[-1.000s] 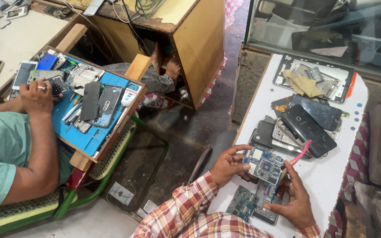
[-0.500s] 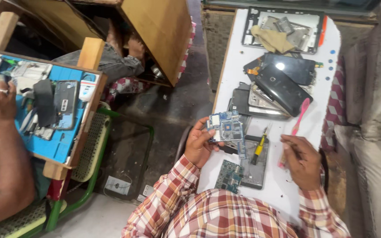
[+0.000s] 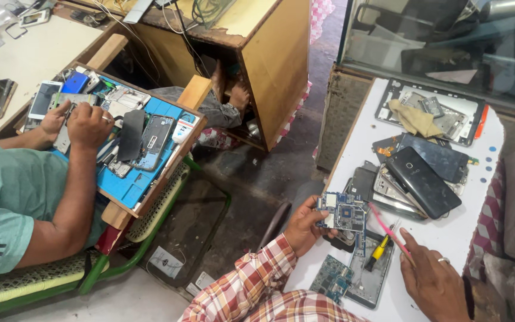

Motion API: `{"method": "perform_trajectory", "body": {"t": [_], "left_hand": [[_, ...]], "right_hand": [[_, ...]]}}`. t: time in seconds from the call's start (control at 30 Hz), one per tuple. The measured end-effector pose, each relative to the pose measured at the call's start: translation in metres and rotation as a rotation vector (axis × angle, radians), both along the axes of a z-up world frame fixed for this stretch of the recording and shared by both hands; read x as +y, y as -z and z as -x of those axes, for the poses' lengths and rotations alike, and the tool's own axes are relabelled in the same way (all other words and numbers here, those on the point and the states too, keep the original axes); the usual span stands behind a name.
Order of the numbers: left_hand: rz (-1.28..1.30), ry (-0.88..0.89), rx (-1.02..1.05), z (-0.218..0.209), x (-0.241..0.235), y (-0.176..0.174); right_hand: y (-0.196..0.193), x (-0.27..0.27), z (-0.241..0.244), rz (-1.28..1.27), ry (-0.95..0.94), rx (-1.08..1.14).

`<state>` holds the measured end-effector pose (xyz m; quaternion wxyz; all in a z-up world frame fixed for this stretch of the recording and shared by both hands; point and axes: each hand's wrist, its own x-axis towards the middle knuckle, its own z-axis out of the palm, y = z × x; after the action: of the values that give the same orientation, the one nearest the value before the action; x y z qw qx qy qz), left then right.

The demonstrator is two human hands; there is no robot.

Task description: The person uses a screwdriver and a pink plastic spudger to work on a mobile phone motherboard. They pry at connectors and adjust components on the board while seated at a cluttered workbench.

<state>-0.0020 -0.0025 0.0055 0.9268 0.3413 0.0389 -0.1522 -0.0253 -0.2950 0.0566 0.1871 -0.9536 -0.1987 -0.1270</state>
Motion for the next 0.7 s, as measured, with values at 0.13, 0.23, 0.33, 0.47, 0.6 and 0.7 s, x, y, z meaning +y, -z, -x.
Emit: {"method": "perform_trajectory", "body": {"t": [0.13, 0.23, 0.33, 0.47, 0.6, 0.7], "left_hand": [[0.017, -0.001, 0.017, -0.001, 0.0, -0.001], [0.005, 0.006, 0.008, -0.002, 0.0, -0.001], [0.006, 0.01, 0.002, -0.002, 0.001, -0.003], [0.0, 0.016, 0.005, -0.002, 0.001, -0.003], [-0.008, 0.01, 0.007, -0.002, 0.0, -0.002], [-0.005, 0.0, 0.026, -0.002, 0.0, -0.002]], "right_hand": [[0.009, 0.0, -0.003, -0.038, 0.029, -0.026], [0.013, 0.001, -0.004, -0.04, 0.095, -0.079], [0.013, 0.0, -0.012, 0.056, 0.082, -0.081], [0.015, 0.004, -0.022, 0.09, -0.071, -0.076], [0.012, 0.012, -0.03, 0.212, -0.189, -0.02], [0.005, 0.012, -0.039, 0.16, -0.279, 0.003]]}}
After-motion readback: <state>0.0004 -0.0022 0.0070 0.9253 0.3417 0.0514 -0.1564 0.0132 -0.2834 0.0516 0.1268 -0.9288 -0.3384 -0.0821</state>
